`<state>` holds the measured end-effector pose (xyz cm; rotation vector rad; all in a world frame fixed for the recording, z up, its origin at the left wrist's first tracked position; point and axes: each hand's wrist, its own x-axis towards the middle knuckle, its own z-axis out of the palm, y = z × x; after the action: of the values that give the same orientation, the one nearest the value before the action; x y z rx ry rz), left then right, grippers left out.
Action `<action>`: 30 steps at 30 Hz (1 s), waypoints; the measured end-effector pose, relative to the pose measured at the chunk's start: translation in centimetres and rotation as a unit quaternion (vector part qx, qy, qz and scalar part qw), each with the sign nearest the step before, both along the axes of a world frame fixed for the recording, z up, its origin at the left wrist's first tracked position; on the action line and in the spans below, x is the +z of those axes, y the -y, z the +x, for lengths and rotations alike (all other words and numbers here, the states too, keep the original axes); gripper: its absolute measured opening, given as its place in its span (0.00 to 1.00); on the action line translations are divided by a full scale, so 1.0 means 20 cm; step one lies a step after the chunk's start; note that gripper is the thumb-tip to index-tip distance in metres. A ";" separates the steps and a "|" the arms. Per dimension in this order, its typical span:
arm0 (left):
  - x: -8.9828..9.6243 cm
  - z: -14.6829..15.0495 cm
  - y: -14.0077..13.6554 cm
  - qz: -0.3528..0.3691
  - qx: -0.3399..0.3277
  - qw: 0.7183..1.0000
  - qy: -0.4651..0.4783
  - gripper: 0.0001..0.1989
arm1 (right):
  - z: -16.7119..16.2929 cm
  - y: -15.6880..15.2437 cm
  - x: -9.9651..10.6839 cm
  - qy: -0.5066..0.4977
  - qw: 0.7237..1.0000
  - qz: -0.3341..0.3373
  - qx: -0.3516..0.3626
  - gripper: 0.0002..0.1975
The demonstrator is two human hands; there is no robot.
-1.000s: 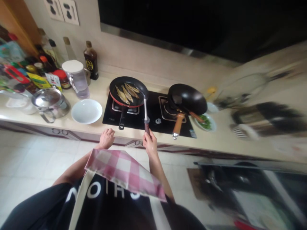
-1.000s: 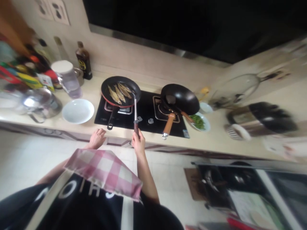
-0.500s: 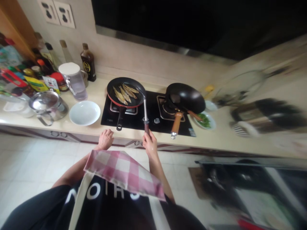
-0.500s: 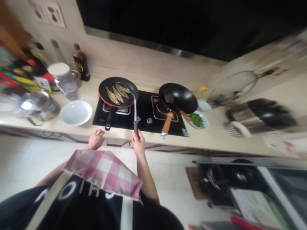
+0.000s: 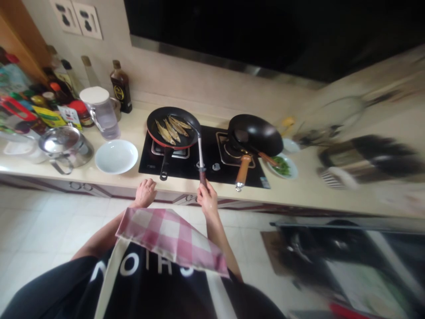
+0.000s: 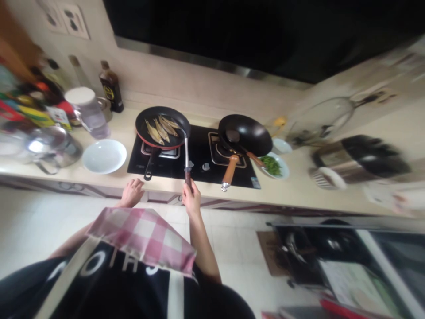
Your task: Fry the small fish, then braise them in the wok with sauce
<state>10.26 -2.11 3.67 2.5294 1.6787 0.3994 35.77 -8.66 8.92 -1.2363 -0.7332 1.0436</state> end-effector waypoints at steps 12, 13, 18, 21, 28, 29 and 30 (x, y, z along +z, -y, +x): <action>0.00 0.00 0.00 0.012 0.001 0.999 -0.033 0.14 | -0.03 -0.02 0.04 -0.013 1.000 -0.002 -0.004 0.35; -0.01 0.00 0.00 0.012 -0.001 0.999 -0.032 0.14 | -0.03 -0.02 0.04 -0.014 1.000 0.000 -0.002 0.35; -0.02 -0.01 -0.01 0.015 -0.006 1.000 -0.025 0.14 | -0.03 -0.02 0.05 -0.010 1.000 0.003 0.003 0.35; -0.02 -0.01 -0.01 0.016 -0.007 1.000 -0.022 0.14 | -0.03 -0.02 0.06 -0.007 1.000 0.005 0.004 0.36; -0.03 -0.01 -0.02 0.024 -0.008 0.999 -0.021 0.14 | -0.02 -0.02 0.07 -0.010 1.000 0.004 0.002 0.35; -0.03 -0.01 -0.02 0.025 -0.008 0.999 -0.023 0.14 | -0.02 -0.02 0.07 -0.011 1.000 0.004 0.002 0.35; -0.03 -0.01 -0.02 0.027 -0.008 0.999 -0.024 0.14 | -0.02 -0.02 0.07 -0.012 1.000 0.005 0.001 0.35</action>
<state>10.08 -1.72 3.06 2.6095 1.6853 0.3899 35.35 -8.25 10.23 -1.2131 -0.7203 1.0544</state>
